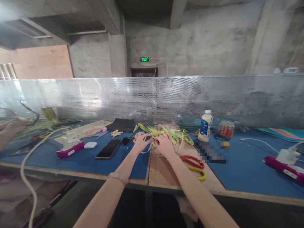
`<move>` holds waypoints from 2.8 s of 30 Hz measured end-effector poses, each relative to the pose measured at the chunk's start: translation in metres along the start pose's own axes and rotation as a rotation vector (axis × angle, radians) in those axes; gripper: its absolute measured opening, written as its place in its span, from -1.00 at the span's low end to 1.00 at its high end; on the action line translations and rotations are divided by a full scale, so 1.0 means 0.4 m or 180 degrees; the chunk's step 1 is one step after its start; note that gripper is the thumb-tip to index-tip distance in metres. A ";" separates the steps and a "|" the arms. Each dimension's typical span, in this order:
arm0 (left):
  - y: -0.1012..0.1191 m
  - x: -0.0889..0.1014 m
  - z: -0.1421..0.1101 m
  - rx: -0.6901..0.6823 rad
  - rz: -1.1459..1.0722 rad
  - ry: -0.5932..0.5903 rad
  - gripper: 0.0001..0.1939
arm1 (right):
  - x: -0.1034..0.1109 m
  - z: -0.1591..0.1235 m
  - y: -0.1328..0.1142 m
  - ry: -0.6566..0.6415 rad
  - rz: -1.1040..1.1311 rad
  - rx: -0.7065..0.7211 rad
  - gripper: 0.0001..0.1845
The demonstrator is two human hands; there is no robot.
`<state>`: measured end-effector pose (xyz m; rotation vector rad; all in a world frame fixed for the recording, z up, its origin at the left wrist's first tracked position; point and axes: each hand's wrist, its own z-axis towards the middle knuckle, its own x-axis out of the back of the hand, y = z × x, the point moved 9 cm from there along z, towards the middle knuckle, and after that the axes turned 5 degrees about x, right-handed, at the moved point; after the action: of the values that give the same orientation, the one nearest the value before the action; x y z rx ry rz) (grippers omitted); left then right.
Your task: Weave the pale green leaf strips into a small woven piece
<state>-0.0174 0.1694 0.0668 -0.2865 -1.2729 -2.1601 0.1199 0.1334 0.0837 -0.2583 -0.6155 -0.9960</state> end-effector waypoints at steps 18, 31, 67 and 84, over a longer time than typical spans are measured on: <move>0.011 -0.049 -0.009 0.0491 -0.1775 -0.0952 -0.56 | 0.002 0.004 -0.033 -0.0169 0.0176 0.0337 -0.86; -0.005 -0.071 -0.002 0.0424 -0.1937 -0.0971 -0.73 | -0.021 0.003 -0.059 -0.0397 0.0409 0.0539 -0.85; 0.028 -0.065 -0.023 0.0283 -0.1599 -0.1183 -0.69 | -0.046 0.015 -0.019 -0.0492 0.2241 -0.0190 -0.69; 0.024 -0.056 -0.018 0.0328 -0.1473 -0.1011 -0.67 | -0.025 0.005 0.027 -0.0046 0.2409 -0.0954 -0.78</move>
<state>0.0068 0.1686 0.0597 -0.3268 -1.7659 -2.4895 0.1245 0.1471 0.0801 -0.7048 -0.3274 -0.3462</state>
